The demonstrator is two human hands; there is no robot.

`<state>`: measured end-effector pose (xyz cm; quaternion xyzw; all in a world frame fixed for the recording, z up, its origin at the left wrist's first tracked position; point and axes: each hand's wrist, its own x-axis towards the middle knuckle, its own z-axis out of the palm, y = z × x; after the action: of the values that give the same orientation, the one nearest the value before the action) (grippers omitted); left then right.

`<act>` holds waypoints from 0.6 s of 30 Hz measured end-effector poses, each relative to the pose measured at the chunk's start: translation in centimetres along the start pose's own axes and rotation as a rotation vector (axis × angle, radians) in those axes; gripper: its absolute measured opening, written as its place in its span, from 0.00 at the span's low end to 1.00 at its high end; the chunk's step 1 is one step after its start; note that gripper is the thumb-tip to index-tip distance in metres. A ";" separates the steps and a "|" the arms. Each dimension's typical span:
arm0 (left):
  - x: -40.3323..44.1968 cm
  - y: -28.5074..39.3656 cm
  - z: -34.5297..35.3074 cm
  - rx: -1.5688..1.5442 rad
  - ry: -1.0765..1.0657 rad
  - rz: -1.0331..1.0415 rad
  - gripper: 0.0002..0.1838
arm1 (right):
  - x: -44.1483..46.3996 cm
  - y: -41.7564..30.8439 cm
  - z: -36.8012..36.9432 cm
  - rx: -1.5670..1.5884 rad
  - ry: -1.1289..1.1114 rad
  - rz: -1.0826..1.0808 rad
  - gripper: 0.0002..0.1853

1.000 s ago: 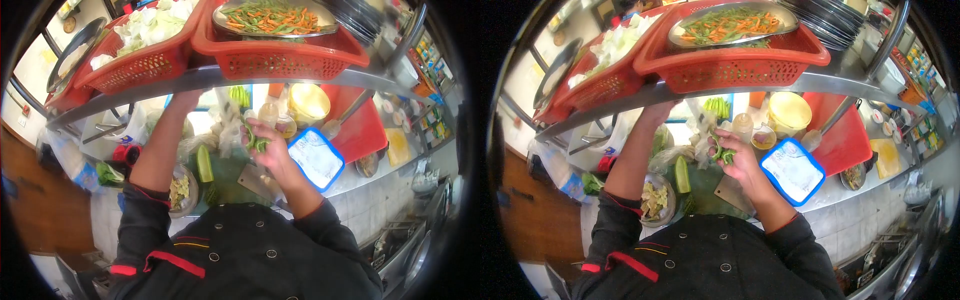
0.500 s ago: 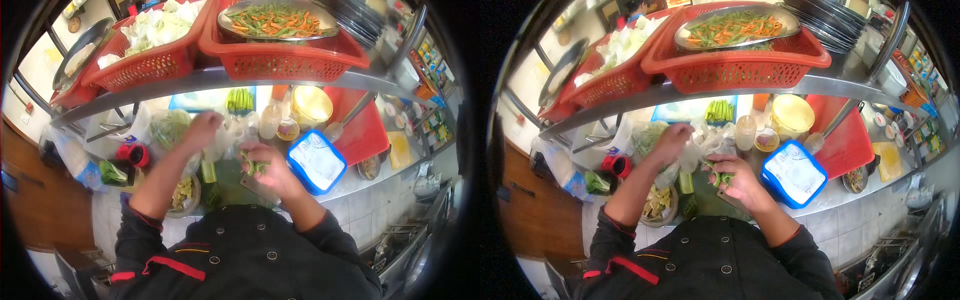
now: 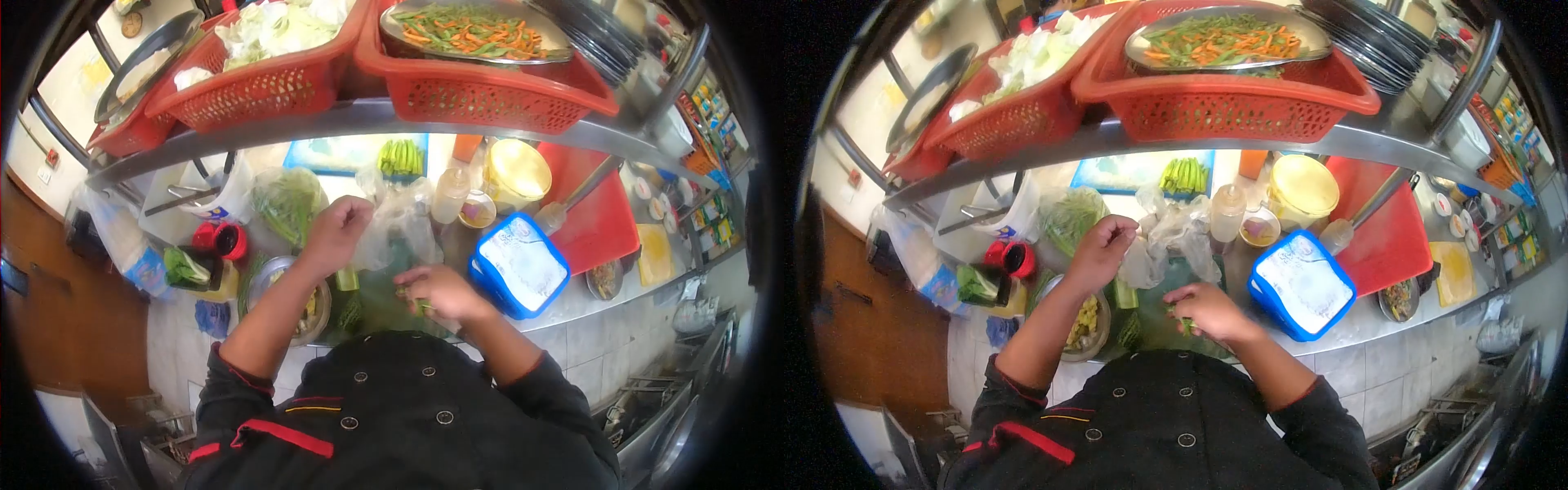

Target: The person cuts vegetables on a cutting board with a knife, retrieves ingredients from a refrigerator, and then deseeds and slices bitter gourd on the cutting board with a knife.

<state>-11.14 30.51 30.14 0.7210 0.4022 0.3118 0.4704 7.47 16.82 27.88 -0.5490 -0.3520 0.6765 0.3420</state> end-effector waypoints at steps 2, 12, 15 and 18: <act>-1.1 -0.3 0.0 0.042 -0.032 0.028 0.10 | -1.8 -1.2 0.2 0.059 -0.011 -0.029 0.21; -4.3 -0.1 2.7 -0.065 0.049 0.073 0.12 | 4.6 0.6 2.9 0.626 0.020 -0.168 0.19; -4.8 -0.5 2.1 -0.075 0.078 0.079 0.12 | 3.3 -0.4 3.9 0.071 0.025 -0.054 0.20; -5.1 -1.8 1.1 -0.061 0.173 0.092 0.11 | 2.0 -0.1 3.9 -0.475 -0.036 -0.088 0.20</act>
<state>-13.21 25.98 27.65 0.6943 0.3980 0.4064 0.4409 3.31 18.19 27.56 -0.5861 -0.5308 0.5688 0.2262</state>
